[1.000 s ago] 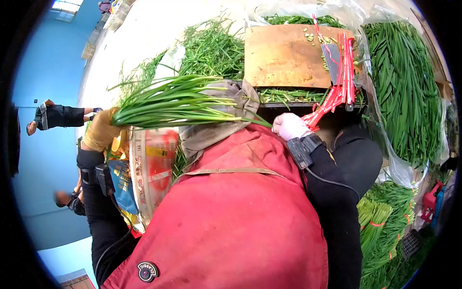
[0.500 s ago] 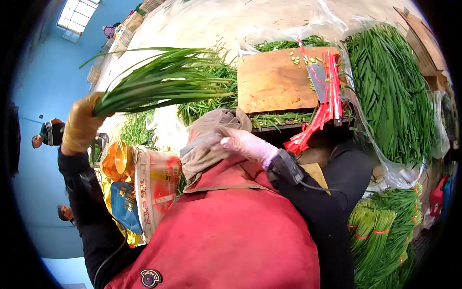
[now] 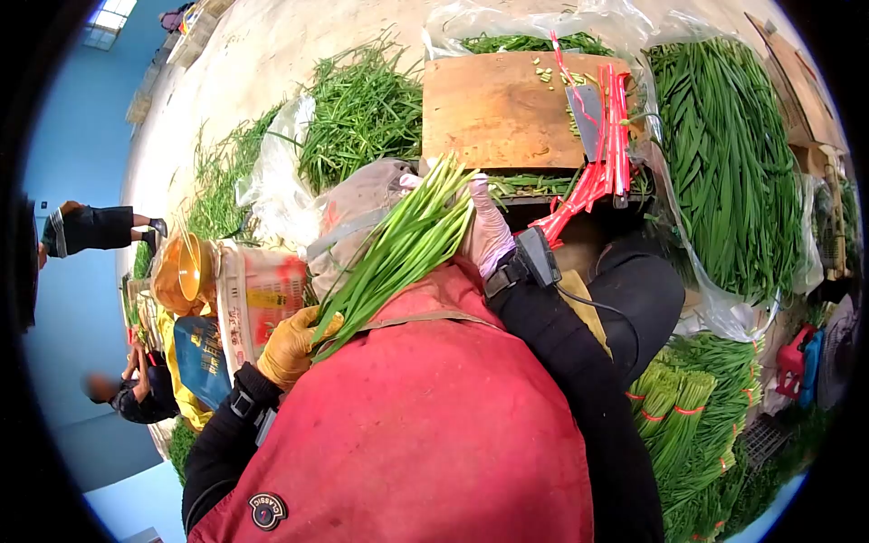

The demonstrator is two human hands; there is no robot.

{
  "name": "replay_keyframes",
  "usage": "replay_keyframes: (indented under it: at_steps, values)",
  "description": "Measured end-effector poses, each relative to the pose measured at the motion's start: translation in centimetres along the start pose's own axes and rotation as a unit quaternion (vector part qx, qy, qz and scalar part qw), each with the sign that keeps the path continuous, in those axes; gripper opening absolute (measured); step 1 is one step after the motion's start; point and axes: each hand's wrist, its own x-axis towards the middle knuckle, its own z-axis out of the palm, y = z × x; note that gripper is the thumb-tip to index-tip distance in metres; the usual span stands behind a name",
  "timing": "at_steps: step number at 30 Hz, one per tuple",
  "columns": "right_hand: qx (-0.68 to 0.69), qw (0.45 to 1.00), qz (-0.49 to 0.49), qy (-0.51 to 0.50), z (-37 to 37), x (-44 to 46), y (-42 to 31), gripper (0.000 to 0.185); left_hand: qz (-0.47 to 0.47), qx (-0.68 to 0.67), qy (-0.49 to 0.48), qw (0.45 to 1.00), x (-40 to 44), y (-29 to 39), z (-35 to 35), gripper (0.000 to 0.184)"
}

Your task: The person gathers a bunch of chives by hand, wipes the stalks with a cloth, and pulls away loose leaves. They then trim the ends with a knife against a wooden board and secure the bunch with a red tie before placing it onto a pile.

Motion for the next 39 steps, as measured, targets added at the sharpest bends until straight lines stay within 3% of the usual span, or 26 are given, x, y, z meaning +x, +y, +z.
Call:
replay_keyframes:
  at_steps: [3,5,7,9,11,14,15,16,18,21,22,23,25,27,28,31,32,35,36,37,39]
  values:
    - [-0.023,1.000,-0.002,-0.002,-0.3,0.7,-0.2,0.078,-0.036,-0.147,-0.097,0.984,-1.1,-1.3,-1.1,0.043]
    - [-0.063,0.998,-0.005,-0.004,-0.1,0.9,-0.4,0.072,-0.031,-0.142,-0.169,0.975,-1.0,-1.4,-6.5,0.047]
    - [-0.025,0.999,0.012,-0.029,1.0,0.8,-0.7,0.065,-0.068,-0.206,-0.124,0.968,-1.0,-6.5,-9.5,0.039]
    - [-0.016,0.998,0.024,-0.052,1.9,0.8,-0.8,0.064,-0.218,-0.442,0.055,0.868,0.9,-6.5,-13.8,0.038]
    - [-0.020,0.997,0.044,-0.066,3.3,0.5,-0.9,0.060,-0.123,-0.304,0.107,0.939,4.9,-4.7,-16.8,0.051]
    - [-0.010,0.995,0.051,-0.081,6.2,-0.3,-0.5,0.053,0.025,-0.428,-0.029,0.903,13.5,-2.3,-12.0,0.081]
    - [-0.034,0.996,0.036,-0.080,6.8,-0.4,-0.6,0.049,0.052,-0.498,-0.101,0.860,15.6,-0.8,-9.4,0.085]
    - [-0.095,0.994,0.001,-0.045,7.0,-0.7,-0.6,0.047,0.068,-0.652,-0.152,0.740,16.8,2.4,-6.1,0.087]
    - [-0.169,0.984,-0.054,-0.013,7.1,-1.3,-1.1,0.042,0.002,-0.636,-0.206,0.744,17.5,5.5,-3.4,0.075]
    - [-0.248,0.952,-0.107,0.142,6.5,-1.9,-3.2,0.033,-0.051,-0.708,-0.258,0.655,18.5,7.2,-1.6,0.050]
    - [-0.255,0.930,-0.179,0.196,4.9,-1.2,-4.1,0.024,-0.046,-0.715,-0.259,0.648,18.7,7.2,-0.9,0.049]
    - [-0.318,0.869,-0.254,0.279,3.7,-0.7,-5.7,0.019,-0.043,-0.721,-0.258,0.642,18.9,7.0,-0.1,0.048]
    - [-0.298,0.896,-0.232,0.233,1.9,-1.6,-10.3,0.019,-0.052,-0.729,-0.258,0.632,18.9,6.9,0.3,0.047]
    - [-0.343,0.889,-0.187,0.241,1.8,-2.3,-12.0,0.025,-0.077,-0.733,-0.259,0.624,19.0,6.8,-0.4,0.046]
    - [-0.366,0.902,-0.122,0.194,1.9,-2.9,-12.8,0.038,-0.078,-0.737,-0.275,0.612,19.1,6.7,-0.6,0.049]
    - [-0.402,0.897,-0.109,0.149,3.6,-2.8,-12.6,0.048,-0.100,-0.733,-0.289,0.608,19.7,6.2,-0.4,0.054]
    - [-0.433,0.888,-0.096,0.119,4.2,-2.7,-12.6,0.051,-0.097,-0.740,-0.290,0.600,19.9,6.2,-0.1,0.057]
    - [-0.608,0.785,-0.117,0.015,4.2,-1.3,-11.2,0.060,-0.093,-0.752,-0.320,0.569,20.3,6.5,-0.8,0.055]
    - [-0.597,0.802,0.021,-0.001,4.8,-1.2,-10.6,0.062,-0.078,-0.749,-0.321,0.574,20.4,6.2,-0.4,0.056]
    - [-0.541,0.837,0.065,-0.058,4.6,-1.3,-9.8,0.063,-0.075,-0.751,-0.317,0.575,20.4,6.1,-0.3,0.057]
    - [-0.593,0.804,0.022,0.043,5.3,-1.4,-10.5,0.061,-0.068,-0.756,-0.308,0.574,20.3,6.2,-0.1,0.060]
